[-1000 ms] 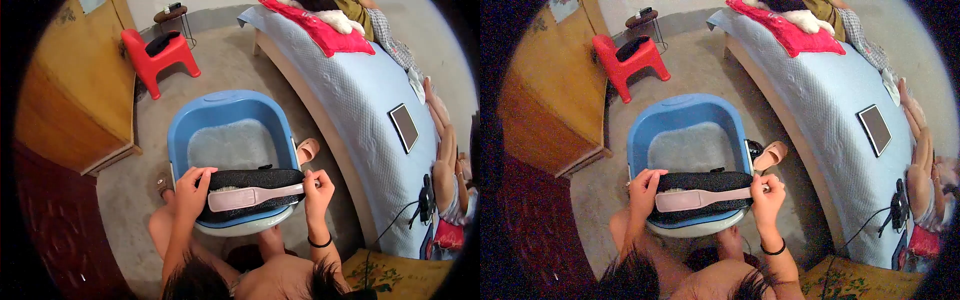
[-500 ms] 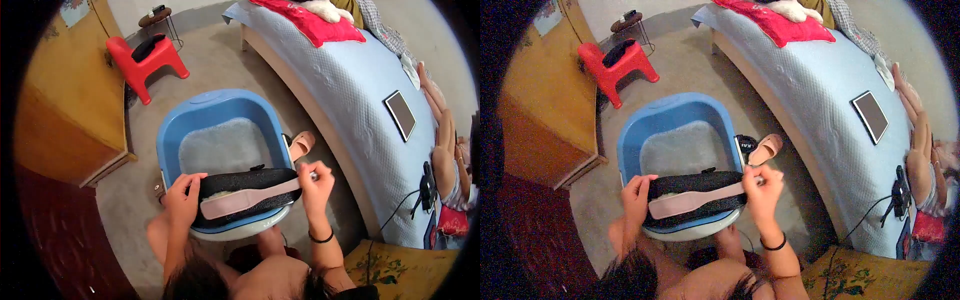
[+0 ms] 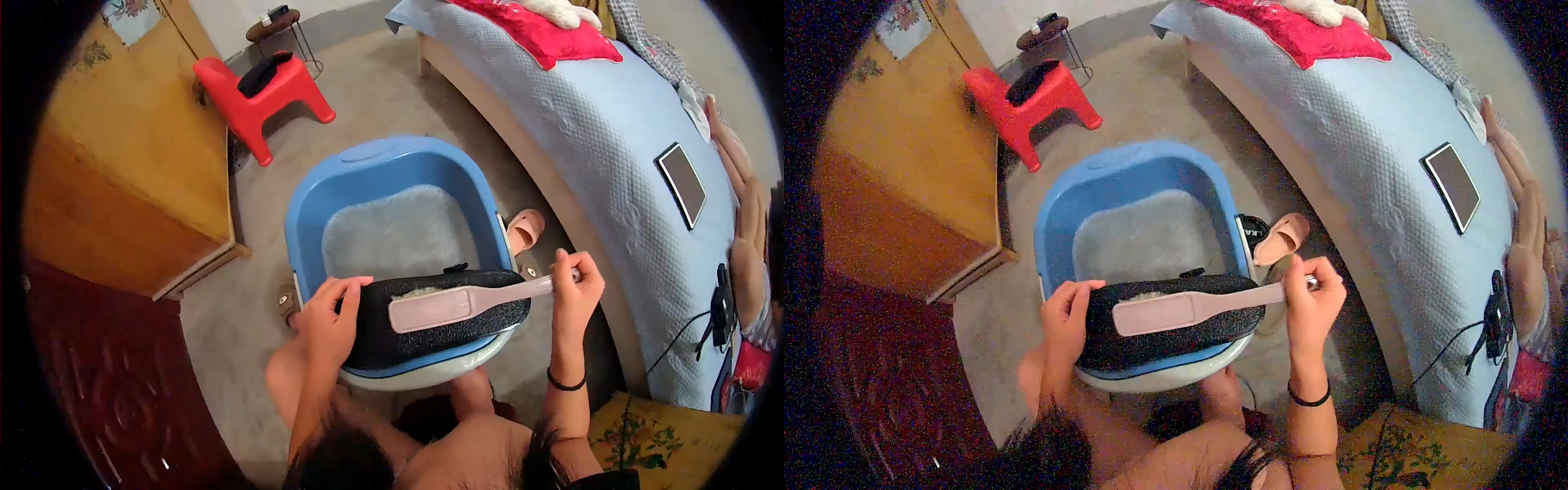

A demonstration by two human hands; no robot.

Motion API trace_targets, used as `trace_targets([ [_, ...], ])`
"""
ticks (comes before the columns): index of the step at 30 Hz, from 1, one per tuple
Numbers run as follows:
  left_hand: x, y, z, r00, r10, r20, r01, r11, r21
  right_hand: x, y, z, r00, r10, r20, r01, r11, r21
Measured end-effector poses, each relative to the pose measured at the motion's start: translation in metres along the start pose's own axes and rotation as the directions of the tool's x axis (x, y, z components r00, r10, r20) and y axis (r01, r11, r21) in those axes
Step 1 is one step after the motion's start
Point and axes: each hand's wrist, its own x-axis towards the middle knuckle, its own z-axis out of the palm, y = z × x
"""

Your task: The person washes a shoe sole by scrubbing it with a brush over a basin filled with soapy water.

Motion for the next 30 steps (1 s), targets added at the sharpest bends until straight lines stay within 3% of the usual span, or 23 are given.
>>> trace_targets([
  [1,0.001,0.002,0.0,1.0,-0.002,0.004,0.002,1.0,-0.008,0.003,-0.001,-0.002,0.999,0.052,-0.003,-0.052,0.996,0.072],
  [6,-0.001,0.004,-0.003,0.999,-0.047,0.022,0.047,0.999,0.005,-0.023,0.012,0.019,0.994,-0.06,0.093,0.066,0.996,-0.058],
  [10,-0.001,0.003,-0.004,0.996,-0.086,0.038,0.088,0.995,-0.041,-0.021,0.014,0.02,0.994,-0.046,0.098,0.051,0.997,-0.049],
  [16,-0.001,0.003,-0.005,0.999,-0.028,0.027,0.028,0.999,-0.016,0.015,0.011,-0.003,0.992,0.093,0.079,-0.098,0.993,0.062],
  [18,-0.001,0.003,-0.004,0.999,-0.023,0.029,0.023,0.999,-0.024,0.003,0.015,0.002,0.992,0.034,0.118,-0.029,0.999,-0.043],
  [19,-0.001,0.003,-0.004,0.999,-0.023,0.027,0.023,0.999,-0.03,-0.008,0.016,0.008,0.989,0.068,0.134,-0.069,0.998,-0.002],
  [22,0.0,0.003,-0.004,0.999,-0.032,0.031,0.034,0.998,-0.05,-0.03,0.01,0.021,0.981,-0.108,0.164,0.145,0.962,-0.234],
  [25,0.0,0.001,-0.003,0.999,-0.027,0.022,0.028,0.999,-0.028,-0.01,0.003,0.012,0.987,-0.054,0.148,0.077,0.986,-0.15],
  [26,0.0,-0.001,-0.002,1.0,-0.021,0.015,0.021,0.999,-0.035,-0.003,0.015,0.01,0.995,-0.063,0.075,0.066,0.997,-0.045],
  [30,-0.003,-0.001,-0.003,1.0,-0.028,-0.004,0.028,1.0,-0.004,0.012,0.01,-0.013,0.997,0.076,0.035,-0.076,0.997,0.001],
])
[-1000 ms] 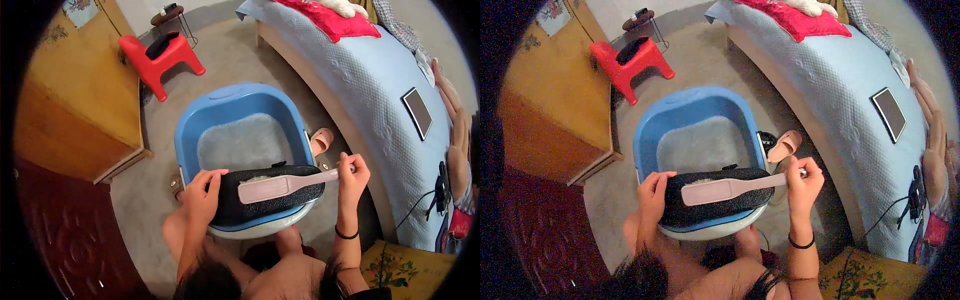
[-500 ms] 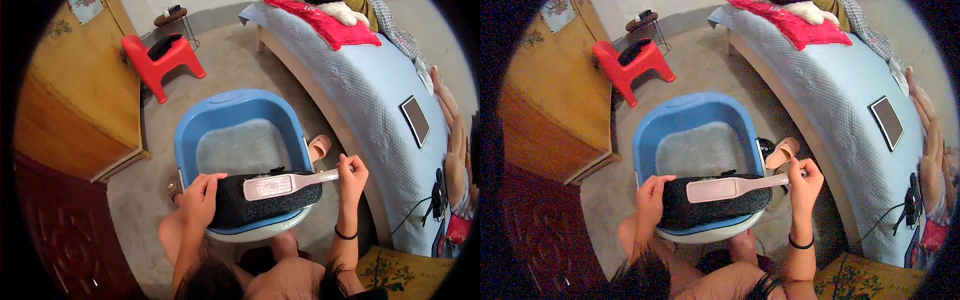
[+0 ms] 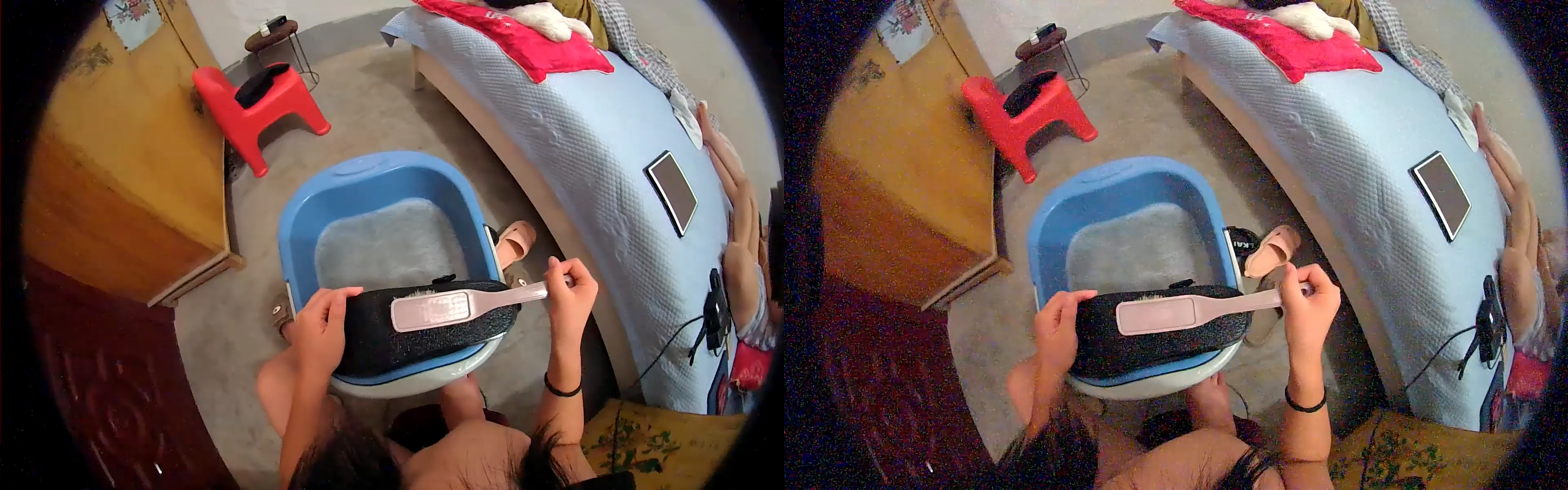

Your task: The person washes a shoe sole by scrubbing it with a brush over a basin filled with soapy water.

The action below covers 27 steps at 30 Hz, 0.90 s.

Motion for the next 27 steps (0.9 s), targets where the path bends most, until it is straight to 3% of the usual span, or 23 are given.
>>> trace_targets([
  [2,0.001,0.001,0.0,1.0,0.027,0.004,-0.027,1.0,0.013,-0.01,0.016,0.011,0.995,-0.096,-0.013,0.095,0.994,-0.062],
  [4,0.001,0.0,0.0,1.0,0.024,0.006,-0.024,1.0,0.001,-0.029,0.005,0.021,0.993,-0.056,0.105,0.066,0.994,-0.088],
  [6,0.002,-0.001,0.0,1.0,0.007,0.014,-0.007,1.0,-0.02,-0.044,-0.001,0.032,0.977,-0.176,0.123,0.204,0.94,-0.274],
  [10,0.002,0.004,0.001,0.998,-0.051,0.027,0.052,0.998,-0.019,-0.024,-0.001,0.017,0.993,-0.05,0.106,0.073,0.97,-0.231],
  [11,0.002,0.006,0.0,0.998,-0.066,0.026,0.066,0.998,-0.006,-0.014,0.004,0.01,0.993,-0.106,0.055,0.115,0.969,-0.217],
  [12,0.001,0.006,0.0,0.998,-0.058,0.021,0.057,0.998,0.028,-0.006,-0.003,0.007,0.996,-0.087,0.009,0.088,0.992,-0.086],
  [15,0.0,0.006,-0.002,0.999,-0.05,0.016,0.048,0.993,0.109,-0.002,-0.003,-0.001,1.0,-0.023,0.005,0.023,0.998,-0.063],
  [16,0.0,0.002,-0.001,1.0,-0.004,0.007,0.003,0.997,0.08,-0.006,0.004,0.003,0.992,-0.12,0.025,0.122,0.987,-0.109],
  [18,0.002,-0.007,0.002,0.996,0.092,-0.009,-0.092,0.996,0.015,-0.024,0.005,0.015,0.996,-0.027,0.086,0.036,0.993,-0.109],
  [21,0.002,-0.008,0.002,1.0,0.021,0.011,-0.021,0.999,-0.043,-0.042,0.002,0.032,0.98,-0.163,0.116,0.187,0.951,-0.247],
  [24,0.002,-0.001,0.002,1.0,-0.002,0.01,0.002,1.0,-0.013,-0.031,-0.003,0.025,0.973,-0.206,0.104,0.229,0.924,-0.307],
  [25,0.002,0.001,0.002,1.0,-0.005,0.012,0.005,1.0,0.003,-0.023,-0.001,0.018,0.992,-0.083,0.093,0.106,0.956,-0.273],
  [27,0.002,0.005,0.001,1.0,-0.016,0.01,0.016,0.999,0.035,-0.009,0.0,0.009,0.997,-0.067,0.042,0.074,0.981,-0.182],
])
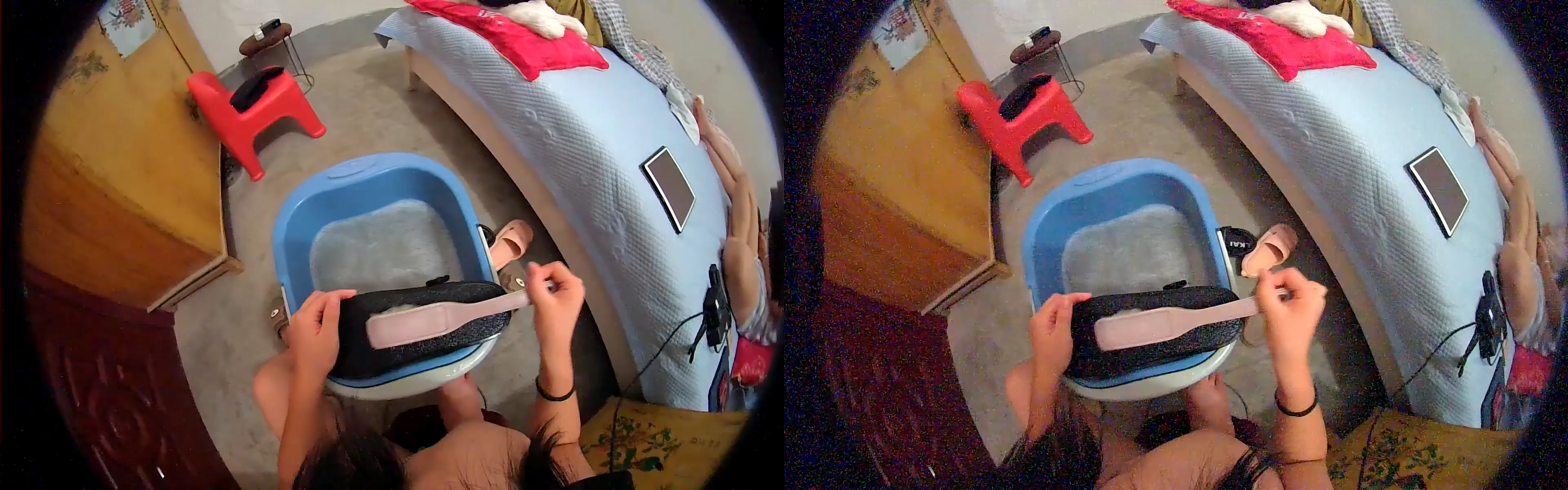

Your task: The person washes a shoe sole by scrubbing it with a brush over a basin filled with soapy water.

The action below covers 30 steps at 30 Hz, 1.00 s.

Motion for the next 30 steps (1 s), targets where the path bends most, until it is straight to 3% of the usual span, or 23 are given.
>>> trace_targets([
  [2,-0.001,-0.001,0.0,1.0,0.016,-0.016,-0.016,0.999,0.028,0.007,-0.001,-0.007,1.0,0.018,-0.005,-0.017,0.991,0.136],
  [5,-0.001,-0.006,0.0,0.999,0.027,-0.018,-0.026,0.999,0.039,-0.006,-0.002,0.002,0.999,-0.004,0.048,-0.001,0.995,0.103],
  [9,0.0,-0.008,0.001,0.999,0.04,-0.009,-0.04,0.999,-0.015,-0.027,-0.004,0.02,0.996,-0.006,0.091,0.014,0.996,-0.086],
  [10,0.0,-0.003,-0.001,0.999,-0.002,0.035,0.002,1.0,-0.017,-0.027,-0.009,0.019,0.995,-0.071,0.07,0.08,0.987,-0.137],
  [13,0.0,-0.001,0.0,1.0,-0.001,0.023,0.001,1.0,-0.023,-0.009,-0.007,0.002,0.997,-0.041,0.058,0.047,0.993,-0.105],
  [15,0.0,-0.002,0.001,1.0,0.01,0.0,-0.01,1.0,-0.001,0.008,-0.01,-0.008,0.997,-0.071,-0.008,0.071,0.996,0.053],
  [17,-0.001,-0.001,0.0,1.0,0.012,-0.014,-0.011,1.0,0.011,0.015,-0.017,-0.015,0.999,0.051,-0.016,-0.049,0.994,0.098],
  [18,-0.001,-0.001,0.0,1.0,0.011,-0.013,-0.01,1.0,0.011,0.013,-0.017,-0.013,0.999,0.04,-0.001,-0.04,0.993,0.115],
  [19,-0.001,-0.001,0.0,1.0,0.011,-0.009,-0.011,1.0,0.01,0.01,-0.003,-0.006,0.999,-0.054,-0.006,0.054,0.998,0.018],
  [22,0.001,-0.006,0.0,0.999,0.048,0.002,-0.048,0.999,-0.004,-0.011,-0.008,0.013,0.994,-0.023,0.107,0.018,0.999,0.05],
  [23,0.002,-0.007,0.0,0.999,0.042,0.007,-0.042,0.999,-0.02,-0.018,0.001,0.02,0.985,-0.155,0.075,0.163,0.981,-0.109],
  [25,0.001,-0.01,0.0,0.999,0.029,0.017,-0.028,0.998,-0.048,-0.018,-0.001,0.022,0.98,-0.183,0.08,0.191,0.977,-0.096],
  [27,0.001,-0.008,0.001,0.999,0.04,0.006,-0.04,0.999,-0.036,-0.004,-0.007,0.01,0.988,-0.124,0.089,0.129,0.99,-0.052],
  [28,0.0,-0.006,0.001,0.999,0.045,-0.003,-0.045,0.999,-0.028,0.002,-0.01,0.003,0.995,-0.022,0.093,0.015,0.997,0.075],
  [30,0.0,0.0,-0.001,1.0,0.02,0.006,-0.02,1.0,-0.012,0.012,-0.008,-0.011,1.0,0.016,0.022,-0.018,0.997,0.075],
])
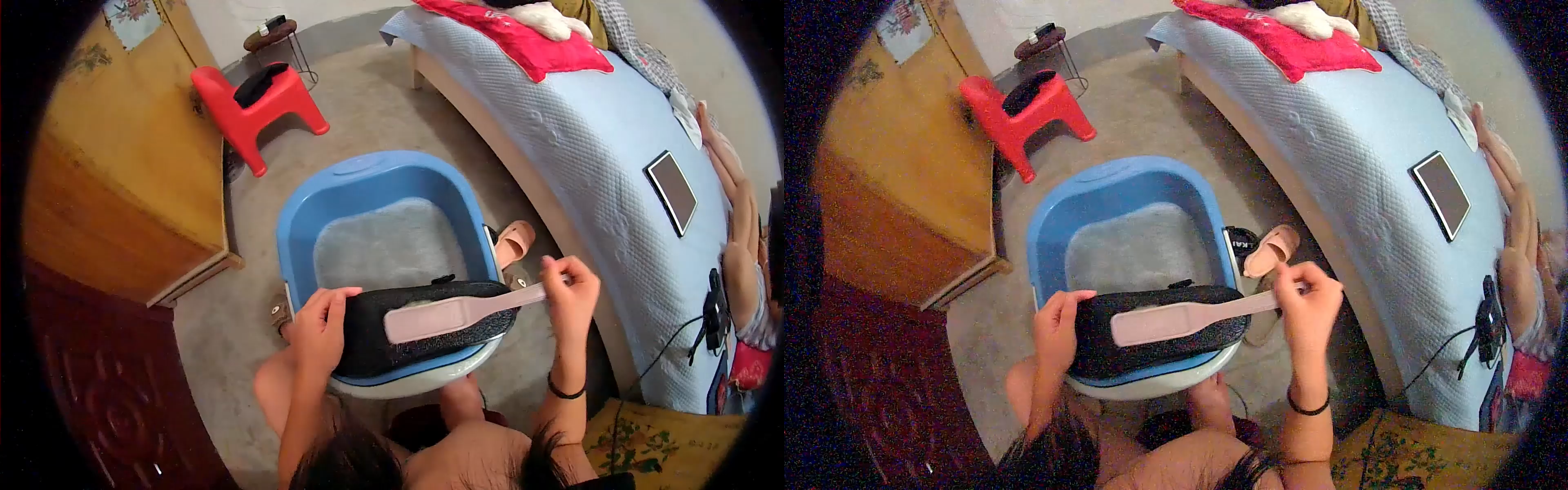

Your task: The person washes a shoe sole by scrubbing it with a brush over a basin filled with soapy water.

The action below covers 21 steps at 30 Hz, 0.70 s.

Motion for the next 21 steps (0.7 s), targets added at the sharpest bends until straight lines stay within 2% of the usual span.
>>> trace_targets([
  [1,0.0,0.002,-0.001,1.0,-0.013,0.004,0.013,1.0,0.006,0.003,-0.004,-0.006,0.999,0.047,-0.015,-0.046,0.999,0.013],
  [4,0.0,0.0,0.0,1.0,-0.022,0.002,0.022,1.0,0.015,0.001,0.007,-0.004,1.0,-0.018,-0.011,0.018,1.0,-0.018],
  [5,0.0,0.0,0.0,1.0,-0.028,0.005,0.028,0.999,0.019,-0.006,0.006,-0.001,0.998,0.056,0.038,-0.057,0.997,0.046],
  [7,0.0,0.001,-0.001,0.999,-0.036,0.014,0.036,0.999,0.023,-0.018,0.007,0.013,0.996,0.054,0.071,-0.055,0.998,0.019],
  [8,0.001,0.0,0.0,1.0,-0.028,0.012,0.028,1.0,0.006,-0.023,0.013,0.019,0.996,0.016,0.084,-0.015,1.0,-0.011],
  [9,0.001,-0.001,0.0,1.0,-0.02,0.01,0.02,1.0,-0.011,-0.027,0.007,0.023,0.992,0.046,0.114,-0.035,0.995,-0.096],
  [11,0.001,-0.004,0.001,1.0,-0.006,0.009,0.006,1.0,-0.03,-0.032,0.004,0.029,0.992,-0.012,0.125,0.029,0.991,-0.132],
  [12,0.001,-0.005,0.002,1.0,-0.001,0.008,0.001,0.999,-0.032,-0.031,0.004,0.029,0.995,0.003,0.1,0.009,0.992,-0.127],
  [13,0.001,-0.006,0.002,1.0,0.004,0.005,-0.004,0.999,-0.034,-0.026,0.006,0.025,0.994,-0.061,0.087,0.074,0.986,-0.151],
  [15,0.0,-0.005,0.003,1.0,-0.015,0.002,0.015,1.0,-0.011,-0.013,-0.002,0.008,0.995,-0.014,0.103,0.022,0.996,-0.085],
  [16,0.0,-0.005,0.003,1.0,-0.026,-0.004,0.026,1.0,0.0,-0.008,0.004,0.005,0.999,-0.04,0.036,0.041,0.999,-0.019],
  [17,-0.001,-0.002,0.002,1.0,-0.027,0.002,0.027,1.0,0.01,-0.006,0.002,-0.002,0.999,0.039,0.01,-0.039,0.998,0.051],
  [19,0.0,0.005,0.0,0.999,-0.03,0.017,0.03,0.999,0.026,-0.004,0.001,-0.009,0.997,0.069,-0.029,-0.069,0.998,-0.001],
  [20,-0.001,0.002,0.0,1.0,-0.017,0.007,0.017,1.0,0.018,-0.007,0.003,-0.007,0.998,0.06,0.003,-0.06,0.997,0.053],
  [21,0.0,-0.002,0.001,1.0,-0.003,-0.001,0.003,1.0,0.009,-0.011,0.012,-0.001,1.0,0.004,0.025,-0.004,1.0,-0.017],
])
